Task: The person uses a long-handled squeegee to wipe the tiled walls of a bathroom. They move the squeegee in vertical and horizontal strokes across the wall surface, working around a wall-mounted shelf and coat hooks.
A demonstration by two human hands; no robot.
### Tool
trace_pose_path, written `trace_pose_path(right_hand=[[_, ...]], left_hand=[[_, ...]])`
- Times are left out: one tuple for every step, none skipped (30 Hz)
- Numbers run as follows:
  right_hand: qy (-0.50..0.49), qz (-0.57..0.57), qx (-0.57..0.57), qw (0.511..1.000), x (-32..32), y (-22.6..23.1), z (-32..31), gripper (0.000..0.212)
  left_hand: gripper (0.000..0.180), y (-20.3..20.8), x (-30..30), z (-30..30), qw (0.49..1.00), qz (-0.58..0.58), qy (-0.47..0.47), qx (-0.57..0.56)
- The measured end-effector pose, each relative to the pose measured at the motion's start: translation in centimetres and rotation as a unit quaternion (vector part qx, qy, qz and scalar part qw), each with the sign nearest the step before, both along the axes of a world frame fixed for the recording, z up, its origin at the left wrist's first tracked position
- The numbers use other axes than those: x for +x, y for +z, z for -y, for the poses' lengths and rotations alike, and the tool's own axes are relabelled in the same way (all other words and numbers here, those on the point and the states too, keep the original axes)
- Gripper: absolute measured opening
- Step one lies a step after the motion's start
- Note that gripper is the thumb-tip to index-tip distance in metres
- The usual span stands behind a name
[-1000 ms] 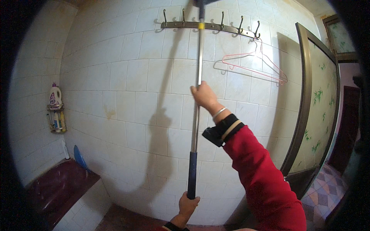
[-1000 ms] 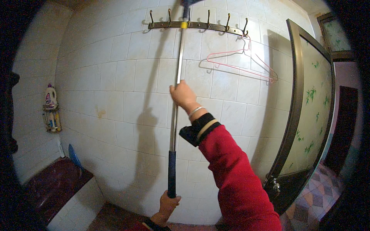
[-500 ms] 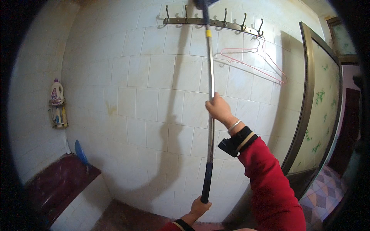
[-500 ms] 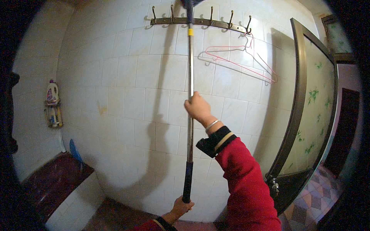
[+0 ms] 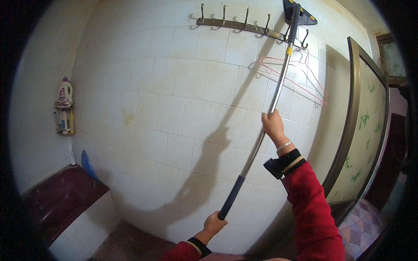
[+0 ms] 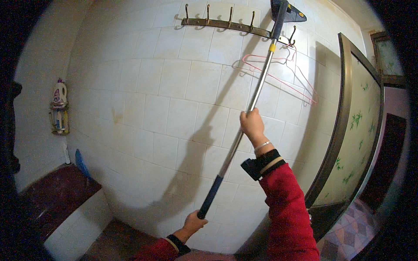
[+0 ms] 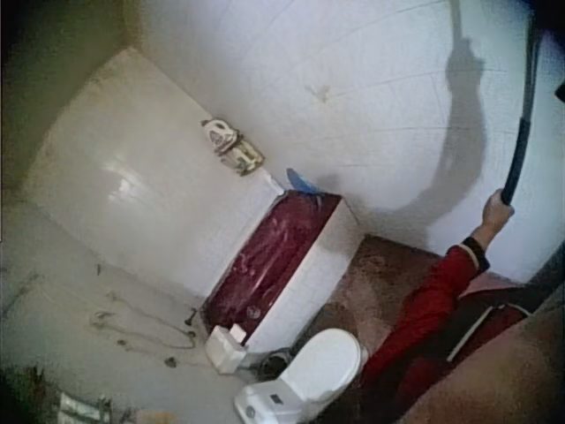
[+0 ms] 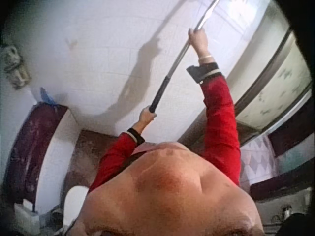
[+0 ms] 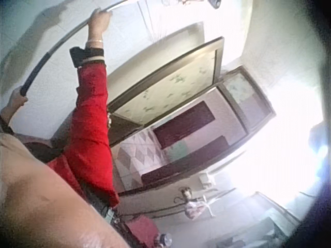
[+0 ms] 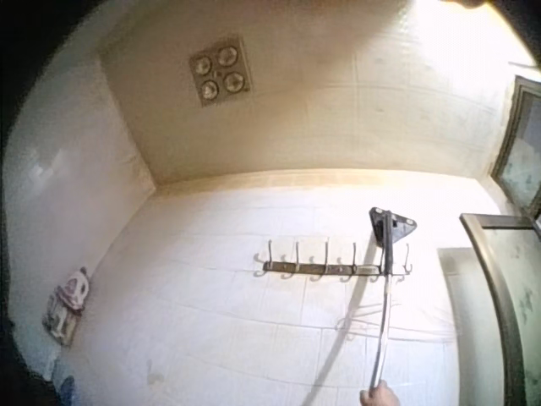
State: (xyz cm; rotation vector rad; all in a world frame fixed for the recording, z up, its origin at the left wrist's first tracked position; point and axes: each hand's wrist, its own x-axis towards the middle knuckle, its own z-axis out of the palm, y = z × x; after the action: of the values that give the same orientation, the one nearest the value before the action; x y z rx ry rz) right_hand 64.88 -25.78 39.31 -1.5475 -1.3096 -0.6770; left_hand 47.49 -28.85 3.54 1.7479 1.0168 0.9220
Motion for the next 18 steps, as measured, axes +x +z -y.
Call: trace_pose_path(right_hand=[[0.013,-0.012,0.003,1.000,-0.4,0.1,-0.5,0.038],[0.011,-0.017,-0.002,1.000,-1.0,0.2,-1.3,0.037],[0.011,-0.019,0.002,1.000,-1.7,0.2,-1.8,0.037],[0.023,-0.012,-0.005,1.000,-2.4,0.2,-2.4,0.037],[0.029,-0.009,-0.008,0.999,-3.2,0.1,-2.9,0.036],[0.034,-0.008,-0.018,0.999,-4.1,0.0,-3.3,0.036],[0.019,0.018,-0.007,1.000,-5.2,-0.1,-4.0,0.035],[0.035,0.023,-0.018,0.999,-6.0,0.1,-4.4,0.035],[0.044,0.017,-0.034,0.998,-7.2,0.2,-5.0,0.035],[0.044,0.038,-0.051,0.997,-8.4,0.2,-5.5,0.035],[0.041,0.058,-0.060,0.996,-9.6,0.3,-6.0,0.035],[0.057,0.058,-0.087,0.993,-10.8,0.6,-6.6,0.036],[0.063,0.079,-0.086,0.991,-12.0,0.7,-7.1,0.035],[0.074,0.088,-0.096,0.989,-13.2,1.0,-7.5,0.033],[0.086,0.087,-0.109,0.987,-14.2,1.2,-7.7,0.032],[0.092,0.095,-0.120,0.984,-15.2,1.5,-7.9,0.030],[0.102,0.103,-0.121,0.982,-16.2,1.7,-7.9,0.028],[0.104,0.110,-0.129,0.980,-17.0,1.9,-7.8,0.027]], left_hand=[[0.032,0.0,-0.3,-0.2,1.000,0.016,0.021,0.002],[0.031,0.0,-0.6,-0.4,0.999,0.035,0.028,0.025],[0.030,0.0,-0.9,-0.6,0.999,0.030,0.036,0.019],[0.030,-0.2,-1.1,-0.7,0.998,0.048,0.034,0.000],[0.030,-0.3,-1.3,-0.8,0.997,0.065,0.031,-0.019],[0.030,-0.4,-1.3,-0.8,0.996,0.066,0.044,-0.043],[0.029,-0.6,-1.4,-0.9,0.994,0.100,0.027,-0.043],[0.028,-0.7,-1.3,-0.9,0.991,0.120,0.028,-0.050],[0.026,-0.7,-1.3,-1.0,0.989,0.124,0.020,-0.078],[0.021,-0.8,-1.1,-0.9,0.979,0.175,0.001,-0.101],[0.019,-0.8,-1.0,-0.9,0.974,0.205,-0.001,-0.100],[0.018,-0.7,-0.8,-0.8,0.969,0.219,-0.010,-0.118],[0.018,-0.6,-0.7,-0.7,0.963,0.231,-0.019,-0.137],[0.016,-0.3,-0.5,-0.4,0.949,0.265,-0.011,-0.168],[0.016,-0.1,-0.2,0.1,0.938,0.297,-0.032,-0.173],[0.016,0.4,-0.1,0.4,0.928,0.324,-0.046,-0.178],[0.017,0.8,0.0,1.0,0.919,0.339,-0.055,-0.191],[0.016,1.3,0.1,1.5,0.912,0.360,-0.068,-0.185]])
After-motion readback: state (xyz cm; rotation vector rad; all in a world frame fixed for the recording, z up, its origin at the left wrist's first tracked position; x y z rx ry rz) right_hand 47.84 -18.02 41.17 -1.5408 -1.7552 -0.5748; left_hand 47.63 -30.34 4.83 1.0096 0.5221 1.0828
